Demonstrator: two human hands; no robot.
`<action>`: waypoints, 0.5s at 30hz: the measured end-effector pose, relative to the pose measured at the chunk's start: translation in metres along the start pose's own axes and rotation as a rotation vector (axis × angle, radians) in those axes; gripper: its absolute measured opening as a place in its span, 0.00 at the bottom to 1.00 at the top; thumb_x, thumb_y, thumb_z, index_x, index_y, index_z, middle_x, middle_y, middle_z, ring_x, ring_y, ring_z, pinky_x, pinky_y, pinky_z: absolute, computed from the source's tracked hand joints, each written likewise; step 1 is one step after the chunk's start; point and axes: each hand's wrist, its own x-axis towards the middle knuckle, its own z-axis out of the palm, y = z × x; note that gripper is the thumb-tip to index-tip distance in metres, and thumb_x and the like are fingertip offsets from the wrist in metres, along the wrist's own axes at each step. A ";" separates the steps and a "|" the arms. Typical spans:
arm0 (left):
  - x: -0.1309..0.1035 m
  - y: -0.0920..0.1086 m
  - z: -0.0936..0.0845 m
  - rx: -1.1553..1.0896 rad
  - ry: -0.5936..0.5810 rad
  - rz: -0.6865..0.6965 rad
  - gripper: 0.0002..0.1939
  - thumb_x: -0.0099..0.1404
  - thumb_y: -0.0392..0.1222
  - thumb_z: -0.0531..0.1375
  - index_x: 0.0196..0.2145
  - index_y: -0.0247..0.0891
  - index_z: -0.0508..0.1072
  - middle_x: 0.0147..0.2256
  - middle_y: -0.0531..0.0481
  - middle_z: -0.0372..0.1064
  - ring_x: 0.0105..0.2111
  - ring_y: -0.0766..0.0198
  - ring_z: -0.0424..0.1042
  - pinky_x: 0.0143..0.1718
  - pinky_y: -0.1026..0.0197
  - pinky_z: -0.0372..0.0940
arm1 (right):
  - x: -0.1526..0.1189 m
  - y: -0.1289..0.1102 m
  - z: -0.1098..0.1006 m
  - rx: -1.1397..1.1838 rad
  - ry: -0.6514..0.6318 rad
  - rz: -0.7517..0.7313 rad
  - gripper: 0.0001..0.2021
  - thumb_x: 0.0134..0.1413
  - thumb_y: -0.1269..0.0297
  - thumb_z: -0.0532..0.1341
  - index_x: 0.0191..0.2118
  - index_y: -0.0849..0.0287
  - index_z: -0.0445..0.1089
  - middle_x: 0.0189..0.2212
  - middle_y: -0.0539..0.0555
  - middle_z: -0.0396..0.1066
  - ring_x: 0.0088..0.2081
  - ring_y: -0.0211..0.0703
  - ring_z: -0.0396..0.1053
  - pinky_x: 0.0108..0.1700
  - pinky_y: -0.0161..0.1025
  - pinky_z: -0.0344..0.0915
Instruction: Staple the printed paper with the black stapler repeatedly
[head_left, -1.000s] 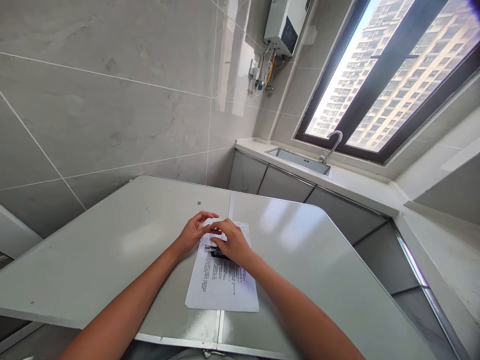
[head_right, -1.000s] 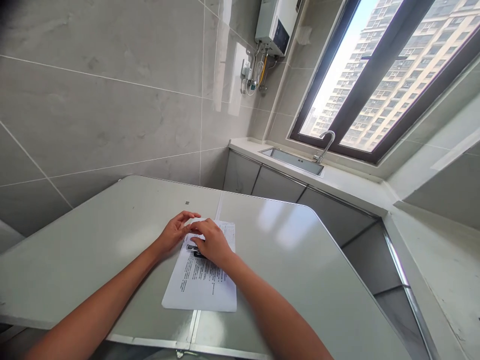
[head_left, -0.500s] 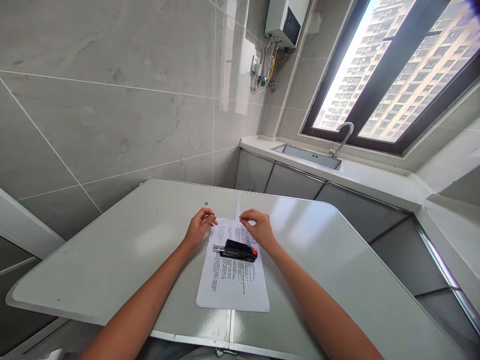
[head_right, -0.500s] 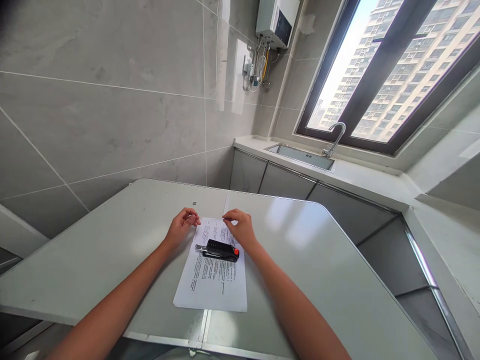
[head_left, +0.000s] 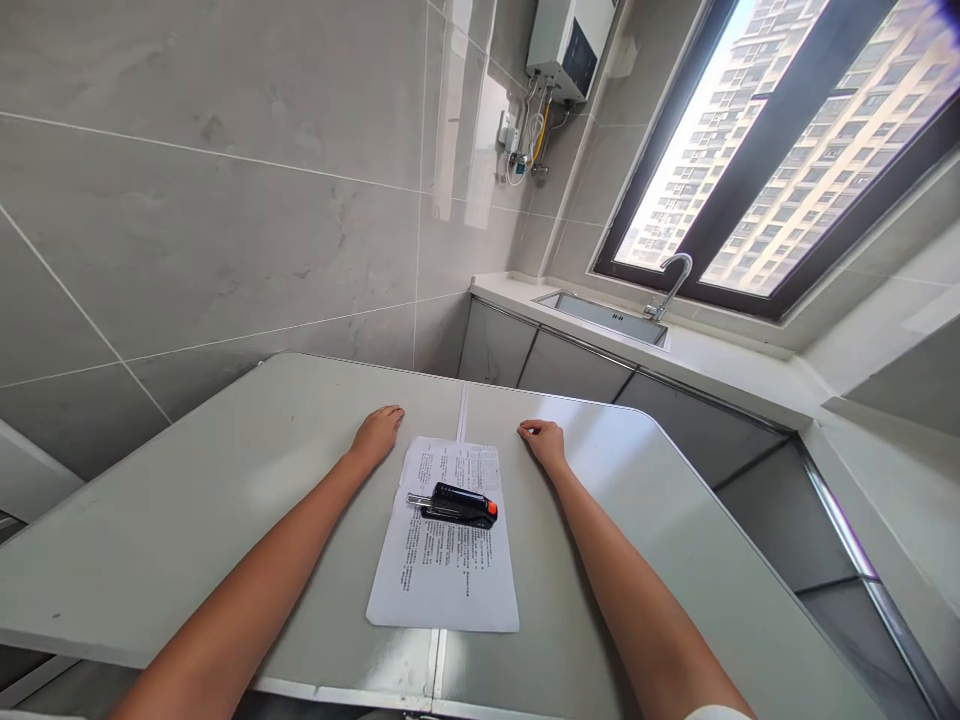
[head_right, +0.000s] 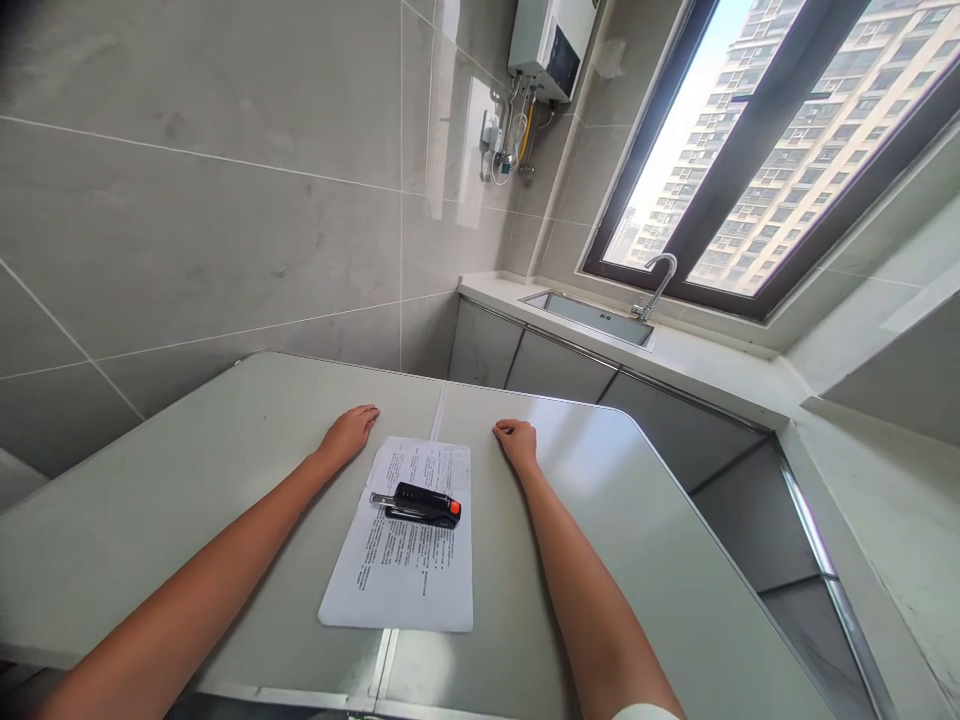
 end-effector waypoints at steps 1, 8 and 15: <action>-0.005 0.001 -0.001 0.018 -0.012 -0.004 0.09 0.67 0.33 0.56 0.38 0.39 0.76 0.49 0.37 0.73 0.55 0.46 0.69 0.61 0.47 0.59 | 0.002 0.001 0.002 -0.007 -0.005 -0.007 0.09 0.44 0.58 0.64 0.29 0.54 0.80 0.39 0.54 0.82 0.36 0.48 0.75 0.47 0.44 0.71; -0.042 0.016 -0.016 0.309 -0.079 -0.051 0.14 0.69 0.29 0.50 0.41 0.38 0.74 0.41 0.40 0.72 0.46 0.51 0.69 0.46 0.54 0.65 | -0.004 -0.004 -0.002 0.021 0.011 0.003 0.13 0.47 0.58 0.62 0.36 0.54 0.81 0.43 0.56 0.80 0.38 0.48 0.73 0.48 0.45 0.70; -0.070 0.046 -0.028 -0.071 -0.071 -0.064 0.11 0.69 0.40 0.55 0.38 0.39 0.78 0.41 0.44 0.75 0.37 0.57 0.73 0.40 0.56 0.67 | -0.066 -0.015 -0.022 0.043 -0.088 0.015 0.13 0.44 0.62 0.61 0.36 0.55 0.80 0.42 0.55 0.79 0.40 0.47 0.75 0.46 0.44 0.71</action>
